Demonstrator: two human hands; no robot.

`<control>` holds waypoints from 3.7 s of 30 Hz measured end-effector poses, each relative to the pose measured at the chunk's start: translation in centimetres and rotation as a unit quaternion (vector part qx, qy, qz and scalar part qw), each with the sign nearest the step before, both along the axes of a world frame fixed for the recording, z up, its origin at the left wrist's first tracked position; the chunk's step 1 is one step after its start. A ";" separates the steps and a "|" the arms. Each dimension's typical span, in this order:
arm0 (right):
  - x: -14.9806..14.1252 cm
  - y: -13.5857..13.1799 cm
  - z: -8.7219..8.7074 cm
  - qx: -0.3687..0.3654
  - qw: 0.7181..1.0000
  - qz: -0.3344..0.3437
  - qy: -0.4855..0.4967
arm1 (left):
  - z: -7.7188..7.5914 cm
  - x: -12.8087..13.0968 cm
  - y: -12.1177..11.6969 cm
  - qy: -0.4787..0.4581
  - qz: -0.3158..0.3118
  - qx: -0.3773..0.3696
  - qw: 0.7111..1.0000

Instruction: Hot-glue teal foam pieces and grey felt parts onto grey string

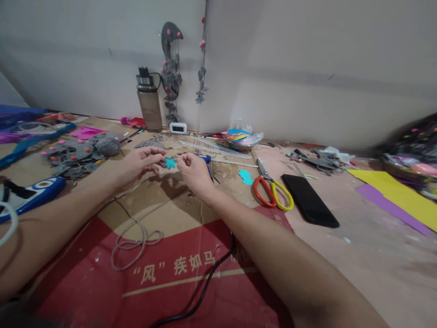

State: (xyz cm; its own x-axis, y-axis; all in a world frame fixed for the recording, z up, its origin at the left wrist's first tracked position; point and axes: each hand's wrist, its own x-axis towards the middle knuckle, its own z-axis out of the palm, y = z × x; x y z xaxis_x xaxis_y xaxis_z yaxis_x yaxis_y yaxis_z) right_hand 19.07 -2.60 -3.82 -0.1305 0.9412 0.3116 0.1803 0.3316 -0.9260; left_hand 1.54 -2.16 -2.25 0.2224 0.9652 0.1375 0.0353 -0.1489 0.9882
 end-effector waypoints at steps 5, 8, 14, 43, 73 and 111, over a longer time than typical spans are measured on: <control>-0.5 -0.5 -0.6 -0.009 1.000 0.000 0.029 | -1.1 -0.3 0.1 0.000 0.055 -0.007 0.998; -0.8 -1.0 -0.8 -0.017 1.000 0.001 0.020 | -1.8 -0.3 0.0 0.028 0.049 -0.002 0.998; -1.0 -1.2 -1.4 0.012 1.000 0.003 -0.004 | -1.9 -0.1 -0.1 0.071 0.071 0.005 0.995; -1.1 -2.0 -1.1 0.091 0.992 0.010 -0.086 | -1.1 -0.4 -0.9 0.115 0.102 0.025 0.988; -1.2 -2.3 -1.0 0.164 0.975 0.009 -0.148 | -1.6 -0.4 -0.3 0.149 0.125 0.028 0.980; -0.5 -2.2 -1.2 0.172 0.974 0.007 -0.149 | -1.1 0.0 -0.5 0.179 0.113 0.057 0.976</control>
State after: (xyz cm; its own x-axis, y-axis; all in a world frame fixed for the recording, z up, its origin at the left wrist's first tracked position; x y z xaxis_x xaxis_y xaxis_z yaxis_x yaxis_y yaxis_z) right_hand 18.61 -4.85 -5.04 -0.2752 0.7856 0.5541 0.4183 0.6168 -0.6667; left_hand 1.56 -2.71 -3.32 0.0599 0.9781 0.1991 0.4197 -0.2056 0.8840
